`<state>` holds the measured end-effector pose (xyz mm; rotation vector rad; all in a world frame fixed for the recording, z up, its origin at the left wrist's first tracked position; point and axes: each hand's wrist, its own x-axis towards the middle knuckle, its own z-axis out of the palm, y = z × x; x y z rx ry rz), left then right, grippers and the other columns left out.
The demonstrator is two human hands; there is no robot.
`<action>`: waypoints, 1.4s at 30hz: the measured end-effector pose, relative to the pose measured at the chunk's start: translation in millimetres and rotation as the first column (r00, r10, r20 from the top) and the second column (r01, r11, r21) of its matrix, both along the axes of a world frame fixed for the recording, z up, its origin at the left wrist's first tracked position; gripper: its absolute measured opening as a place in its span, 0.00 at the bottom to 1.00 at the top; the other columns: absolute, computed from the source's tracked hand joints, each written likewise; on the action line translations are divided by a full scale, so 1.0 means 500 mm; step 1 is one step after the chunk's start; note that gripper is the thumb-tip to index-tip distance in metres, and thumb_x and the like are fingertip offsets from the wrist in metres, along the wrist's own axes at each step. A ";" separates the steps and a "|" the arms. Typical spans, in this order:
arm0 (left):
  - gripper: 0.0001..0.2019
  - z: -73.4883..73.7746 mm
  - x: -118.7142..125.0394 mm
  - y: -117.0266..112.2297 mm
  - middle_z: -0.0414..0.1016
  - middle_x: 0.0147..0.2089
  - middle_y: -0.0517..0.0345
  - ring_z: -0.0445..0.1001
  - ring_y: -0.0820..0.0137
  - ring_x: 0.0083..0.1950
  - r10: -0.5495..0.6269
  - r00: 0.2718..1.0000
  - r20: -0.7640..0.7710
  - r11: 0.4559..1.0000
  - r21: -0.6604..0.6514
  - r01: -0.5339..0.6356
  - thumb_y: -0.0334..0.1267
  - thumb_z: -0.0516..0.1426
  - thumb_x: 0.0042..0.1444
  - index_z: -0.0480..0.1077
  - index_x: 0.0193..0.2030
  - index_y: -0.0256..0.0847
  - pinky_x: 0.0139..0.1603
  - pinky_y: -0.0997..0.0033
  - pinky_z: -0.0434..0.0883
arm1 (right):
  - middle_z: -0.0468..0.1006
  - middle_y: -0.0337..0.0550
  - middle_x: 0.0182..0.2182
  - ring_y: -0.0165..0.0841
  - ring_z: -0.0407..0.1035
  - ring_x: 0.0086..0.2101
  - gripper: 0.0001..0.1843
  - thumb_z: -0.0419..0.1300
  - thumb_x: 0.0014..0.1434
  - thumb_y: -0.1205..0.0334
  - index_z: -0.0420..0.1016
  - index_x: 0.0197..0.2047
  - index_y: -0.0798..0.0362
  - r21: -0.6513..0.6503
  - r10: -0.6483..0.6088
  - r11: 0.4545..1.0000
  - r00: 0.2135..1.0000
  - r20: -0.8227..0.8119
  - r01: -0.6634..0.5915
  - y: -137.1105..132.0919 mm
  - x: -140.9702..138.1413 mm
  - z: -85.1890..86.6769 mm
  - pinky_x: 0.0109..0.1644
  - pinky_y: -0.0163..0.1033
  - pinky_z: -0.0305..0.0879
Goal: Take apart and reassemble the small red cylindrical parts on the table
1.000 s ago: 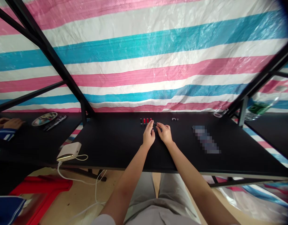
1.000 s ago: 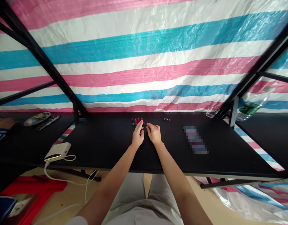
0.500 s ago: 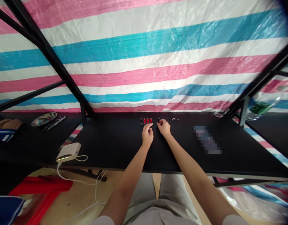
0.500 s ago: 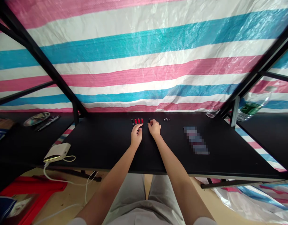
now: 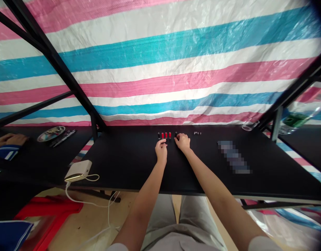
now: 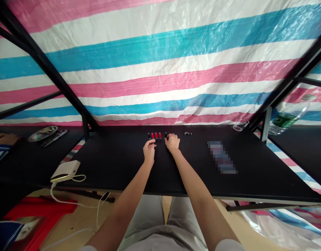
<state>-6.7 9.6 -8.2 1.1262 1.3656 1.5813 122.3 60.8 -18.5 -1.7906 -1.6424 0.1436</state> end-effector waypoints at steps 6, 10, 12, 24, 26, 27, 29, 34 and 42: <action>0.10 0.008 0.002 0.000 0.74 0.38 0.52 0.72 0.74 0.30 -0.011 0.999 0.051 1.000 -0.016 0.012 0.34 0.53 0.50 0.70 0.38 0.38 0.27 0.77 0.67 | 0.73 0.47 0.36 0.38 0.65 0.37 0.12 0.55 0.52 0.56 0.70 0.37 0.52 0.136 0.010 0.991 0.977 -0.214 0.020 -0.050 0.013 0.005 0.41 0.47 0.61; 0.11 0.015 0.006 -0.004 0.74 0.34 0.53 0.70 0.76 0.27 -0.023 0.997 0.079 0.999 -0.039 0.026 0.39 0.54 0.50 0.69 0.38 0.36 0.26 0.78 0.65 | 0.74 0.47 0.33 0.34 0.68 0.32 0.14 0.52 0.53 0.55 0.71 0.37 0.54 0.193 0.123 0.981 0.863 -0.490 -0.030 -0.082 0.023 -0.006 0.39 0.41 0.65; 0.11 0.016 0.008 -0.006 0.73 0.31 0.54 0.69 0.77 0.25 -0.031 0.996 0.085 0.999 -0.041 0.034 0.41 0.54 0.51 0.69 0.37 0.36 0.26 0.77 0.65 | 0.75 0.46 0.31 0.34 0.69 0.30 0.14 0.52 0.53 0.54 0.71 0.36 0.54 0.175 0.129 0.984 0.812 -0.569 -0.033 -0.089 0.026 -0.015 0.37 0.40 0.67; 0.10 0.023 0.009 -0.016 0.71 0.26 0.57 0.67 0.77 0.23 -0.042 0.997 0.072 0.998 -0.041 0.045 0.40 0.54 0.51 0.70 0.33 0.35 0.26 0.76 0.65 | 0.75 0.45 0.29 0.33 0.70 0.29 0.14 0.52 0.53 0.53 0.71 0.37 0.54 0.167 0.118 0.986 0.792 -0.600 -0.020 -0.084 0.034 -0.036 0.36 0.41 0.69; 0.10 0.022 0.010 -0.016 0.70 0.26 0.57 0.67 0.77 0.23 -0.040 0.997 0.069 0.998 -0.042 0.043 0.40 0.54 0.51 0.70 0.33 0.35 0.26 0.76 0.65 | 0.75 0.45 0.29 0.33 0.70 0.29 0.14 0.52 0.53 0.54 0.70 0.37 0.54 0.166 0.117 0.986 0.789 -0.603 -0.019 -0.085 0.034 -0.036 0.37 0.41 0.69; 0.10 0.022 0.010 -0.016 0.70 0.26 0.57 0.67 0.77 0.23 -0.041 0.997 0.068 0.998 -0.041 0.043 0.40 0.54 0.51 0.70 0.33 0.35 0.26 0.77 0.65 | 0.75 0.45 0.29 0.33 0.70 0.30 0.14 0.52 0.53 0.54 0.70 0.36 0.54 0.165 0.118 0.986 0.785 -0.608 -0.020 -0.085 0.035 -0.036 0.37 0.41 0.69; 0.10 0.020 0.010 -0.015 0.70 0.26 0.57 0.67 0.77 0.23 -0.045 0.997 0.066 0.998 -0.035 0.047 0.40 0.54 0.51 0.70 0.33 0.35 0.26 0.77 0.65 | 0.75 0.45 0.29 0.33 0.70 0.29 0.13 0.53 0.53 0.54 0.70 0.36 0.54 0.165 0.119 0.986 0.775 -0.620 -0.020 -0.085 0.035 -0.036 0.37 0.40 0.69; 0.10 0.017 0.009 -0.015 0.70 0.26 0.58 0.67 0.78 0.23 -0.053 0.997 0.059 0.998 -0.020 0.054 0.41 0.54 0.51 0.70 0.33 0.35 0.25 0.77 0.65 | 0.75 0.45 0.29 0.33 0.70 0.29 0.13 0.53 0.52 0.54 0.71 0.36 0.54 0.166 0.122 0.986 0.761 -0.637 -0.020 -0.086 0.036 -0.035 0.36 0.41 0.69; 0.10 0.019 0.010 -0.016 0.70 0.25 0.58 0.66 0.78 0.22 -0.048 0.997 0.065 0.998 -0.033 0.050 0.40 0.54 0.51 0.70 0.33 0.35 0.25 0.77 0.65 | 0.75 0.45 0.29 0.33 0.69 0.29 0.14 0.53 0.52 0.53 0.70 0.36 0.54 0.165 0.125 0.986 0.752 -0.647 -0.022 -0.085 0.037 -0.037 0.37 0.40 0.68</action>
